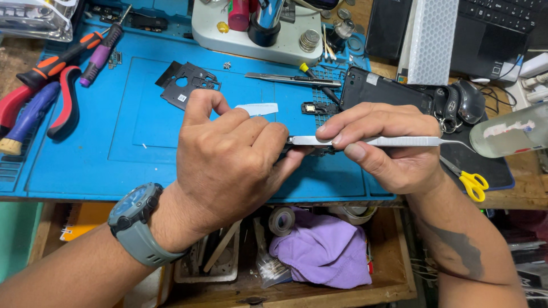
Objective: The person repairs a disassembled smartphone by cutting and applying adhesive tape to internal components. They use scissors to trim tape, tweezers to position it, and a metal spudger to press it into place on the phone's frame and motherboard area.
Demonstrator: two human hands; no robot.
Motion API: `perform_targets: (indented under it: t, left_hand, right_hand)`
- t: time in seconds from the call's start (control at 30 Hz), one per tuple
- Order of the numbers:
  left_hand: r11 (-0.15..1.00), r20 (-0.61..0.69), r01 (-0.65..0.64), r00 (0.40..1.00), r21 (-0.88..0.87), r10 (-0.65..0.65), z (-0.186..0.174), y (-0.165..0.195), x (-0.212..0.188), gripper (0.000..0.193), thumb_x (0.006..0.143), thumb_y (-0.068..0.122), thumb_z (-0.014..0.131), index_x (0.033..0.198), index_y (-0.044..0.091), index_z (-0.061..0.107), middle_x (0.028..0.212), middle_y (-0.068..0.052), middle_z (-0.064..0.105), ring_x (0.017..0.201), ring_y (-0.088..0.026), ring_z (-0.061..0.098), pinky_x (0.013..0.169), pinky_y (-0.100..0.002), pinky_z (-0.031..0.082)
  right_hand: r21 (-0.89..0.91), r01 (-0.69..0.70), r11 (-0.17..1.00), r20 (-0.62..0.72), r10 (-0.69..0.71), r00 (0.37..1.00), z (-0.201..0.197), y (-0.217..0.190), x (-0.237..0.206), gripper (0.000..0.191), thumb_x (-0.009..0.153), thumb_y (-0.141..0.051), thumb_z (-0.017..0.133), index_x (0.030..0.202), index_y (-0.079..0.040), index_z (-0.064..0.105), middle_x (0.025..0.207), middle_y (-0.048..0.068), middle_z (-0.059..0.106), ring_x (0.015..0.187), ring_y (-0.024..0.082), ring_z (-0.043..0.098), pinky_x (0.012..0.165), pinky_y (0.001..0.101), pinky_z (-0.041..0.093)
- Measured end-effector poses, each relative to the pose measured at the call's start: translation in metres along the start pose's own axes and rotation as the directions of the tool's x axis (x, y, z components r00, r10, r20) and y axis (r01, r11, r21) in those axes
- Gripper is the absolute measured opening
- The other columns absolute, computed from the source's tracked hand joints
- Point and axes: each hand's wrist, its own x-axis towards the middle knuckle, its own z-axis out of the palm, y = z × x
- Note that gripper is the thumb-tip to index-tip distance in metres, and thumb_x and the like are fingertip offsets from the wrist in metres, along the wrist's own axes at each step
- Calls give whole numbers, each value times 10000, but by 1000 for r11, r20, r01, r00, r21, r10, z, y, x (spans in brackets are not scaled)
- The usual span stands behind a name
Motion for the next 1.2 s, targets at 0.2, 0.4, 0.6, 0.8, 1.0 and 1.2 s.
perform_targets:
  t: [0.2,0.4,0.6,0.8,1.0,1.2]
  left_hand:
    - [1000,0,-7,1000,4,7,1,0,0,359,799,300,895,723,137,585,643,-24,574,636,-231,567,830,-450,388]
    - [1000,0,-8,1000,7,8,1,0,1,355,794,300,894,723,138,586,647,-23,575,641,-231,568,829,-446,387]
    - [1000,-2,-7,1000,6,7,1,-2,-1,352,800,306,897,725,137,598,647,-27,580,639,-233,566,826,-438,391]
    - [1000,0,-3,1000,2,3,1,-1,-1,358,793,309,897,712,137,594,641,-32,581,635,-235,570,827,-440,394]
    - [1000,-8,-2,1000,2,2,1,-1,-1,353,809,303,896,719,138,597,645,-28,583,639,-230,576,840,-443,398]
    - [1000,-13,-6,1000,4,6,2,-1,-2,351,810,305,892,721,136,597,647,-29,581,643,-232,575,840,-448,396]
  right_hand:
    - [4,-17,1000,2,17,1000,1,0,0,118,1010,-63,646,1047,26,715,1101,214,744,951,214,761,872,298,628]
    - [44,-10,999,-9,10,1000,0,2,-2,109,1020,-54,647,1060,22,714,1107,211,744,983,220,760,901,304,626]
    - [36,-12,999,-9,13,1000,1,4,-1,105,1013,-55,652,1057,18,713,1111,214,743,970,215,761,883,299,627]
    - [15,-1,1000,12,1,1000,1,1,0,115,1016,-74,654,1055,16,714,1112,210,742,965,207,758,880,294,625]
    - [6,-11,1000,11,11,1000,1,-1,0,119,1021,-80,651,1050,14,718,1100,202,745,966,210,756,881,294,622]
    - [16,-15,1000,1,15,1000,1,1,-1,123,1025,-84,647,1047,16,715,1095,198,741,967,209,755,879,294,622]
